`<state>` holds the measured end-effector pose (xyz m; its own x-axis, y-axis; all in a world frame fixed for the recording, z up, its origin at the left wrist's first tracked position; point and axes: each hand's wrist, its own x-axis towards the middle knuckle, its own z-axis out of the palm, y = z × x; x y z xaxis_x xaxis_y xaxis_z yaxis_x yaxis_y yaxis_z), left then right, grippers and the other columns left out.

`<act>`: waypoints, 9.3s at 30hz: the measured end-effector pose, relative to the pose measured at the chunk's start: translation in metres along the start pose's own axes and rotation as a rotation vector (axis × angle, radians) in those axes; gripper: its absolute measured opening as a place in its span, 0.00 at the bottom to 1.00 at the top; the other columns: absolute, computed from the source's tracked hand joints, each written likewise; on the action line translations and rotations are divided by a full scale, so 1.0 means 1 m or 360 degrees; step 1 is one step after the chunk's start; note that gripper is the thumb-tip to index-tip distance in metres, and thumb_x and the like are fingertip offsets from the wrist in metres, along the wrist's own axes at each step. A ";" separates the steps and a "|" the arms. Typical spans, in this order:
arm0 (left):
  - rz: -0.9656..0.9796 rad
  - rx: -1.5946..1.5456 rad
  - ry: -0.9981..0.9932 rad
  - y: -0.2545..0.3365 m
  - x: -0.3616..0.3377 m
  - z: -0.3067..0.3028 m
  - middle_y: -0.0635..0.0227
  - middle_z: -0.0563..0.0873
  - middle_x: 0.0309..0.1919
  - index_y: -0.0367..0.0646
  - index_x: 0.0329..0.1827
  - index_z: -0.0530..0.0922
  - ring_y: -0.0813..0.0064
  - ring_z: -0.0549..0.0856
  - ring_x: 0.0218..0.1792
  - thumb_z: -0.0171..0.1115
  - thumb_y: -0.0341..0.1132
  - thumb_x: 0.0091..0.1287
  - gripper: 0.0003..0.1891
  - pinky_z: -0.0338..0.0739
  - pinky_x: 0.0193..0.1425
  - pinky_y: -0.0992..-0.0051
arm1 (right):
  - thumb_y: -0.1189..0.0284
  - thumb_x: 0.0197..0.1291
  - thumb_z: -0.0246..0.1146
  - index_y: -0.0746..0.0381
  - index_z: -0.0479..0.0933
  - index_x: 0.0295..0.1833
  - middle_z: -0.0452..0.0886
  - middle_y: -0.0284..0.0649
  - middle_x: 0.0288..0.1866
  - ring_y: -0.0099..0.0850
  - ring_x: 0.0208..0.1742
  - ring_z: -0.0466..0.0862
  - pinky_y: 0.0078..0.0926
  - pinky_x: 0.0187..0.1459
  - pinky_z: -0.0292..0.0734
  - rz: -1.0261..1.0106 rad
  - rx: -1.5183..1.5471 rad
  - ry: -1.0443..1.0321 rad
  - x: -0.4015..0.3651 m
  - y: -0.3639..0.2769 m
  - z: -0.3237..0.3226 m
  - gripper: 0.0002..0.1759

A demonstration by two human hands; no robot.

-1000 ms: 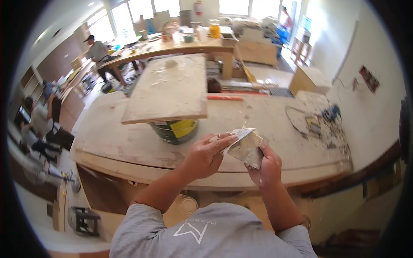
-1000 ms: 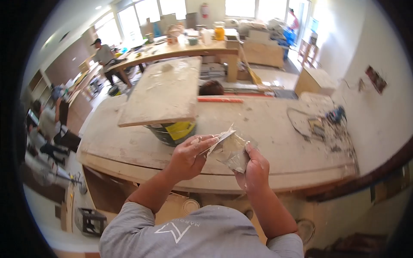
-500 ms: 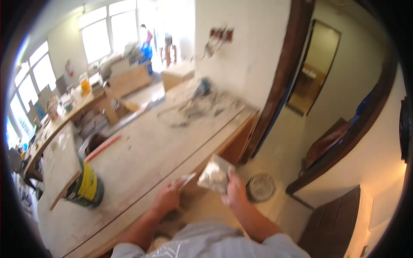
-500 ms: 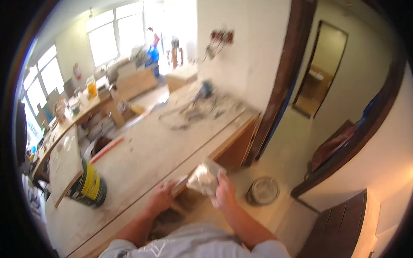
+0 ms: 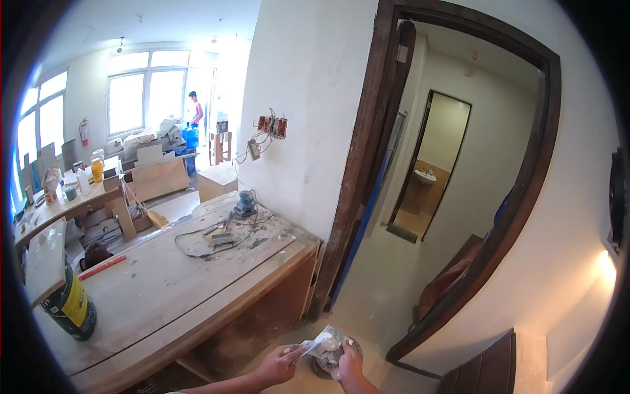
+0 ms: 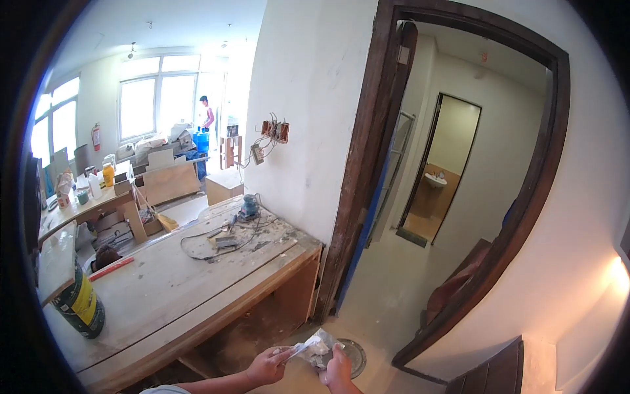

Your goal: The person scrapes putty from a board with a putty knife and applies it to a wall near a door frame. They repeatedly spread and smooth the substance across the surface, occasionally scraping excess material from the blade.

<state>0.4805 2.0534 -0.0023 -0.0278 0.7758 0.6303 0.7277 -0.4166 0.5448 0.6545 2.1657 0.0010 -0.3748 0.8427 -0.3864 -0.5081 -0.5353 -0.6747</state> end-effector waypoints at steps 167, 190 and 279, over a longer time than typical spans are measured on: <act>0.1221 0.1384 0.1120 -0.055 1.131 -0.351 0.62 0.85 0.57 0.48 0.64 0.80 0.60 0.78 0.62 0.56 0.28 0.64 0.23 0.72 0.70 0.63 | 0.66 0.74 0.53 0.61 0.79 0.40 0.72 0.31 0.25 0.25 0.24 0.74 0.24 0.24 0.68 -0.0350 0.0272 0.0631 0.309 -0.437 0.225 0.14; 0.1088 0.1266 0.1068 -0.019 1.141 -0.375 0.61 0.84 0.60 0.46 0.62 0.81 0.59 0.78 0.63 0.54 0.26 0.60 0.25 0.71 0.71 0.62 | 0.62 0.75 0.51 0.61 0.79 0.48 0.79 0.35 0.31 0.28 0.29 0.78 0.25 0.30 0.74 -0.0263 0.0321 0.0406 0.311 -0.418 0.207 0.16; 0.0881 0.0943 0.0593 -0.093 0.968 -0.349 0.58 0.89 0.46 0.46 0.56 0.84 0.58 0.86 0.47 0.54 0.25 0.67 0.17 0.80 0.55 0.63 | 0.63 0.72 0.50 0.64 0.73 0.63 0.82 0.44 0.58 0.43 0.55 0.84 0.45 0.50 0.79 -0.0063 0.0193 -0.0216 0.328 -0.435 0.324 0.21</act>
<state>0.1464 2.6781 0.7501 0.2868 0.2886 0.9135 0.9349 -0.2923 -0.2012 0.5018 2.6569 0.3716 -0.4499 0.8523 -0.2669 -0.6111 -0.5117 -0.6038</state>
